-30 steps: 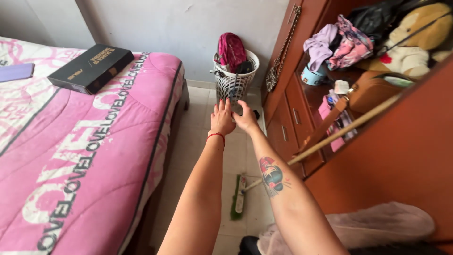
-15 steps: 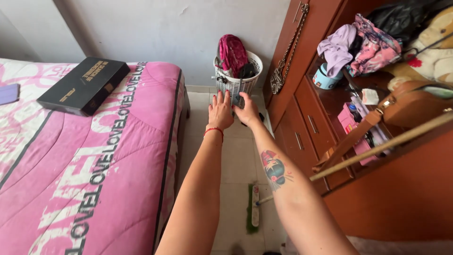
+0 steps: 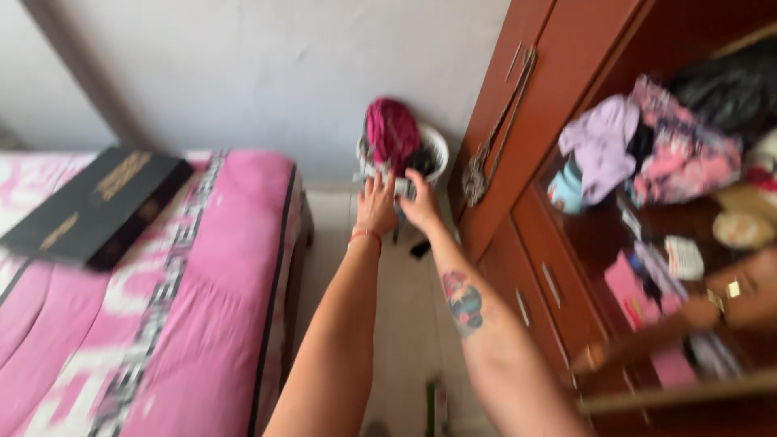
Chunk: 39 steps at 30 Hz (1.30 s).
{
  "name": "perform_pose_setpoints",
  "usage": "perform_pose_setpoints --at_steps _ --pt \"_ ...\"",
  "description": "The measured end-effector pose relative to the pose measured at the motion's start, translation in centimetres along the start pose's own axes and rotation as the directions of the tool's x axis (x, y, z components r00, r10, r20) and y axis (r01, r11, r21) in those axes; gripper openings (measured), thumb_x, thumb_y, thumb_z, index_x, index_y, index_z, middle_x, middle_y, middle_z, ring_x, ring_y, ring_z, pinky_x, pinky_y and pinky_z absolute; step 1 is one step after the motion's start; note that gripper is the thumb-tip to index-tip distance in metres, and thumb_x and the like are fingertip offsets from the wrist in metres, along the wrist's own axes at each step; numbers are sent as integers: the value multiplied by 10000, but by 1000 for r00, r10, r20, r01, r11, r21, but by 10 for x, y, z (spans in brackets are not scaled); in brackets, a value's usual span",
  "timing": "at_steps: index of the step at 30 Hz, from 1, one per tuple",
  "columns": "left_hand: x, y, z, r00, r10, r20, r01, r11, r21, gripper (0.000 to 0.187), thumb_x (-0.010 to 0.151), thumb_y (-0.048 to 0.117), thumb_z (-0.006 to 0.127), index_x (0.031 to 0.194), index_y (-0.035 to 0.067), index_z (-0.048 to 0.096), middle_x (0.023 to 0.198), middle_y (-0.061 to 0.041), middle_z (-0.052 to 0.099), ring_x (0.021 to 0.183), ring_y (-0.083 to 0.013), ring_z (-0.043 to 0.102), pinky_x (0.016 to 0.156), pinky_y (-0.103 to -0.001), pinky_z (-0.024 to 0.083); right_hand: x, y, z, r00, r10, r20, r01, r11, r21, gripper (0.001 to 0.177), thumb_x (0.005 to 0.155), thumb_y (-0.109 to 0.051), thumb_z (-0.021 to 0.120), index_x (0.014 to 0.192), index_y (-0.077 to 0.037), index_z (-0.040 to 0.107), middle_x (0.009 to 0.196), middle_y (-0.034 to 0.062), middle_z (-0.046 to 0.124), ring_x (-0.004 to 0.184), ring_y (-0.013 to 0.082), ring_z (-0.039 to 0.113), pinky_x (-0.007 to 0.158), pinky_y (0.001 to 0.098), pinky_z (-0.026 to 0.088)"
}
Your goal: Organizing items in a bedroom and using a broom handle to reach and clean a narrow gap behind furniture.
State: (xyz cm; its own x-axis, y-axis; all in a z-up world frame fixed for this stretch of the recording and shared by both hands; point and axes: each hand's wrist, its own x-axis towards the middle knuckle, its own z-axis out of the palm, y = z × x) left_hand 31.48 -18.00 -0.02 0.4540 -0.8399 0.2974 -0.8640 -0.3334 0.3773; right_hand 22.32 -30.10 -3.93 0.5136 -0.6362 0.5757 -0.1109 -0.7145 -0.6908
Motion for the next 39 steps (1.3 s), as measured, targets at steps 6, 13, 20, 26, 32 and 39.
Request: perform_pose_setpoints --at_steps 6,13,20,26,32,39 --pt "82 3 -6 999 14 40 -17 997 77 953 771 77 702 1600 149 237 1644 -170 260 1513 -382 253 1175 -560 294 80 50 -12 1000 7 -30 -10 991 -131 673 773 -213 852 1365 -70 565 1336 217 614 1262 383 571 1065 432 463" --pt "171 -23 51 996 80 -26 -77 990 115 919 780 76 701 1596 136 281 1638 -188 292 1508 -383 289 1199 -573 272 135 103 7 994 110 -23 -112 987 -113 685 767 -219 844 1379 -94 565 1341 214 609 1262 371 577 1067 427 468" --pt "249 -46 124 986 167 -18 -165 982 91 893 795 129 699 1590 147 292 1621 -200 306 1484 -414 298 1149 -599 291 170 194 18 992 107 -67 -117 979 -168 664 748 -194 845 1351 -96 586 1301 213 611 1229 387 582 1052 434 468" --pt "294 -55 168 977 214 -4 -211 967 146 870 805 144 692 1586 131 307 1627 -182 327 1491 -397 315 1172 -578 294 200 230 25 990 120 -71 -132 968 -215 622 780 -203 841 1343 -93 601 1281 214 613 1214 392 585 1054 436 481" --pt "323 -74 224 972 227 63 -235 950 207 820 854 157 653 1588 140 288 1623 -188 309 1502 -382 279 1177 -581 258 212 296 52 991 135 -24 -137 971 -196 685 747 -201 835 1370 -102 566 1346 205 600 1256 408 557 1064 455 467" --pt "329 -113 299 975 175 140 -205 947 248 882 842 288 722 1596 147 287 1638 -157 306 1524 -356 254 1195 -562 243 200 401 110 977 186 108 -148 944 -293 766 777 -238 848 1458 -170 504 1550 231 448 1466 478 337 1206 513 298"
